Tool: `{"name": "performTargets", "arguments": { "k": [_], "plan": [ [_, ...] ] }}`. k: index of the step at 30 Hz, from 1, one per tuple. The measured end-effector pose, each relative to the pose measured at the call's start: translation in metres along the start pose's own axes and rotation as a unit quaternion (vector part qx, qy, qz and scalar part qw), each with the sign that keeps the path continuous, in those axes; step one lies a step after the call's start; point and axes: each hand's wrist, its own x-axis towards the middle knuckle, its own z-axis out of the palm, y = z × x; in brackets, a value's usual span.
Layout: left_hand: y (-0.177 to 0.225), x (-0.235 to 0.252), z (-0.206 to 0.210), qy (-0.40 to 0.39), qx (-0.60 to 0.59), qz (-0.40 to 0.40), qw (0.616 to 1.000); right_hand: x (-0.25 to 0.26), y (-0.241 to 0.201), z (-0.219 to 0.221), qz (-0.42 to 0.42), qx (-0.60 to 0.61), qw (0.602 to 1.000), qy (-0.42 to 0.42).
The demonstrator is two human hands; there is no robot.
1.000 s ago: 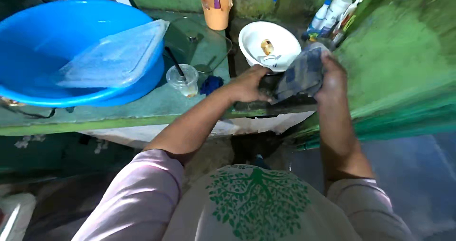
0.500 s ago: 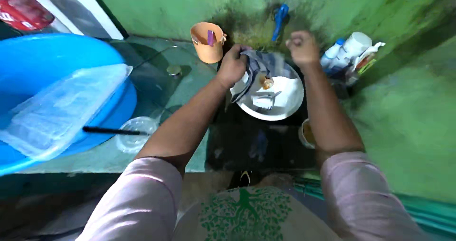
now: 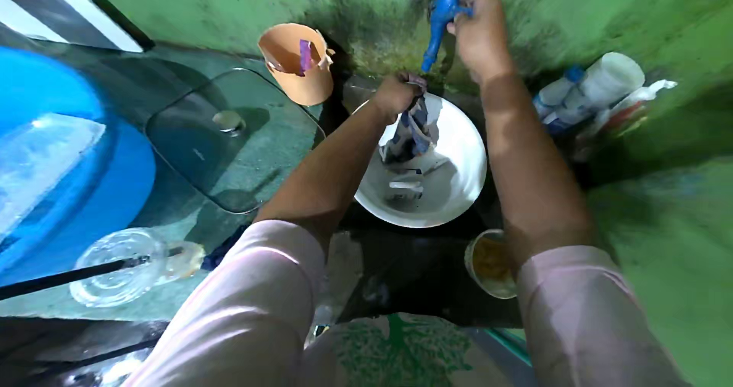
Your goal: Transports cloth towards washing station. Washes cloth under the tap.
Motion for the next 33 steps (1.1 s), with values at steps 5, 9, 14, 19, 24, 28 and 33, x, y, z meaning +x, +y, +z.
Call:
{"name": "performTargets", "arguments": {
  "k": [5, 9, 14, 19, 24, 28, 33],
  "plan": [
    [-0.001, 0.029, 0.018, 0.007, 0.056, 0.016, 0.998, 0.003, 0.024, 0.005, 0.014, 0.161, 0.983, 0.085],
    [0.006, 0.032, 0.022, 0.030, 0.042, -0.005, 0.999, -0.027, 0.061, 0.011, 0.102, 0.195, 0.975, -0.018],
    [0.000, 0.037, 0.016, 0.048, -0.013, -0.040, 0.998, -0.048, 0.096, 0.052, 0.109, 0.117, 0.972, -0.173],
    [-0.007, 0.023, -0.002, 0.002, -0.062, -0.001, 0.998, -0.035, 0.095, 0.069, 0.116, 0.044, 0.988, -0.087],
    [-0.027, 0.014, -0.017, -0.014, -0.040, 0.021, 0.999, -0.030, 0.089, 0.084, 0.178, 0.135, 0.973, -0.064],
    [-0.041, 0.013, -0.034, -0.043, 0.119, 0.017, 0.992, -0.027, 0.082, 0.092, 0.225, 0.238, 0.944, -0.047],
    [-0.024, 0.007, -0.059, -0.052, 0.213, 0.023, 0.975, -0.026, 0.084, 0.077, 0.170, 0.156, 0.969, -0.087]
  ]
}}
